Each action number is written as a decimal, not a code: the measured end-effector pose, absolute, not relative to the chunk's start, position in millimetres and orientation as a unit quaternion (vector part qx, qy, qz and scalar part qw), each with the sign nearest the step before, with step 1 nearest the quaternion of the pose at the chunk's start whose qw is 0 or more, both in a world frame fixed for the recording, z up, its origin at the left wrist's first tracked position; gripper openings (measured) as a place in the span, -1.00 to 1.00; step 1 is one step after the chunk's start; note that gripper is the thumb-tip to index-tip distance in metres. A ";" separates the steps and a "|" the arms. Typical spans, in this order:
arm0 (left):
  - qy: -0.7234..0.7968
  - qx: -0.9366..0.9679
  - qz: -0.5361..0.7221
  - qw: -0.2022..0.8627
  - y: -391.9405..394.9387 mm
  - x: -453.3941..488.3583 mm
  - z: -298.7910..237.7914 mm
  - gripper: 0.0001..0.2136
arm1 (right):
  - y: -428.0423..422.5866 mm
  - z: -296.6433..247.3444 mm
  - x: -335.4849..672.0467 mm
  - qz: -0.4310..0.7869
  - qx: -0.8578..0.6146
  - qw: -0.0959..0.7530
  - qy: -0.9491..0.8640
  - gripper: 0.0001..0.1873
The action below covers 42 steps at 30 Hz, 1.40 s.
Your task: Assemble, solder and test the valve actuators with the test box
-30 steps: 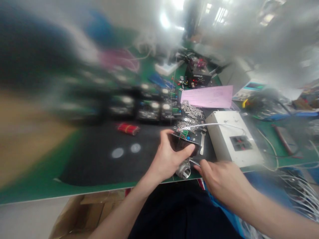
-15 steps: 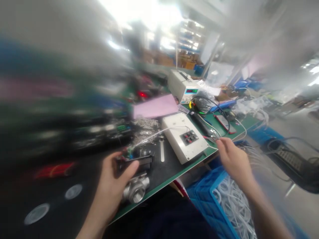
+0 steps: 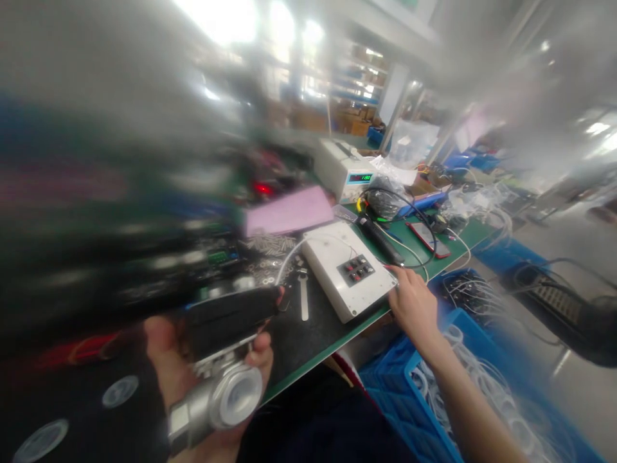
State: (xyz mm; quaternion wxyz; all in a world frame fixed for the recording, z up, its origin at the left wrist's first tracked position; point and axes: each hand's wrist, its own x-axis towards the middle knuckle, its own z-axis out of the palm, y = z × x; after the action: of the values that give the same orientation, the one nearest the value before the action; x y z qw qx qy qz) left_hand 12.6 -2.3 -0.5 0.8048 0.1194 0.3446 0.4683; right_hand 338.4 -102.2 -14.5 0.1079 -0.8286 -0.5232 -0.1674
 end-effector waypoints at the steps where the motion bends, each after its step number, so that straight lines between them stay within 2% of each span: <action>1: 0.295 0.089 0.461 0.832 -4.3 17.2 -3.0 -0.24 | -108.8 -13.7 329.7 -0.190 -0.821 0.147 -0.518 -0.60; 3: 0.213 0.049 0.448 0.867 -9.1 26.5 -7.1 -0.19 | -123.7 -10.9 303.8 -0.227 -0.792 0.272 -0.496 -0.73; 5: 0.184 0.036 0.469 0.863 -13.5 36.0 -9.5 -0.18 | -137.8 -6.8 269.3 -0.208 -0.754 0.409 -0.469 -0.83; 7: 0.173 0.033 0.488 0.855 -17.1 44.7 -9.6 -0.16 | -146.0 -3.5 231.8 -0.093 -0.692 0.482 -0.529 -0.81; 8: 0.175 0.029 0.495 0.851 -18.9 48.6 -8.7 -0.18 | -146.6 -3.0 213.8 -0.007 -0.643 0.492 -0.587 -0.78; 10: 0.186 0.029 0.508 0.841 -22.9 54.9 -5.9 -0.18 | -140.9 -6.0 182.5 0.111 -0.566 0.471 -0.668 -0.54; 11: 0.192 0.029 0.510 0.838 -25.0 57.4 -4.5 -0.15 | -135.8 -9.3 170.2 0.135 -0.555 0.464 -0.677 -0.42; 13: 0.191 0.030 0.496 0.846 -28.5 61.0 -3.0 -0.06 | -125.2 -18.4 153.7 0.140 -0.577 0.467 -0.656 -0.29; 18: 0.139 0.057 0.457 0.877 -28.2 65.0 -5.8 0.14 | -120.2 -32.4 150.4 0.169 -0.613 0.494 -0.593 -0.30; 23: 0.131 0.090 0.420 0.894 -26.5 64.3 -5.7 0.15 | -124.6 -27.0 159.0 0.175 -0.649 0.499 -0.547 -0.30; 30: 0.110 0.015 0.477 0.872 -32.9 70.9 1.6 0.18 | -117.5 -15.8 159.4 0.197 -0.642 0.492 -0.554 -0.28; 32: 0.097 0.022 0.502 0.859 -34.6 72.5 5.2 0.16 | -113.1 -9.1 161.4 0.235 -0.623 0.476 -0.575 -0.23; 36: 0.117 0.058 0.539 0.832 -36.1 69.9 7.2 -0.01 | -108.8 -0.1 168.2 0.276 -0.596 0.444 -0.609 -0.16; 39: 0.194 0.157 0.528 0.812 -34.0 56.2 2.6 -0.11 | -113.6 -1.8 172.7 0.248 -0.634 0.444 -0.583 -0.25; 42: 0.306 0.277 0.520 0.749 -33.0 30.4 -1.9 -0.27 | -117.2 -7.7 172.1 0.166 -0.677 0.449 -0.559 -0.25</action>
State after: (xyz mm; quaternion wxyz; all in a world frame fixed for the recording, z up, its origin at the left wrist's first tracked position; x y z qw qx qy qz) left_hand 30.4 -33.0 -1.9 0.7485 0.2765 0.3055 0.5195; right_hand 172.1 -117.2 -7.7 0.4487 -0.6769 -0.5592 0.1664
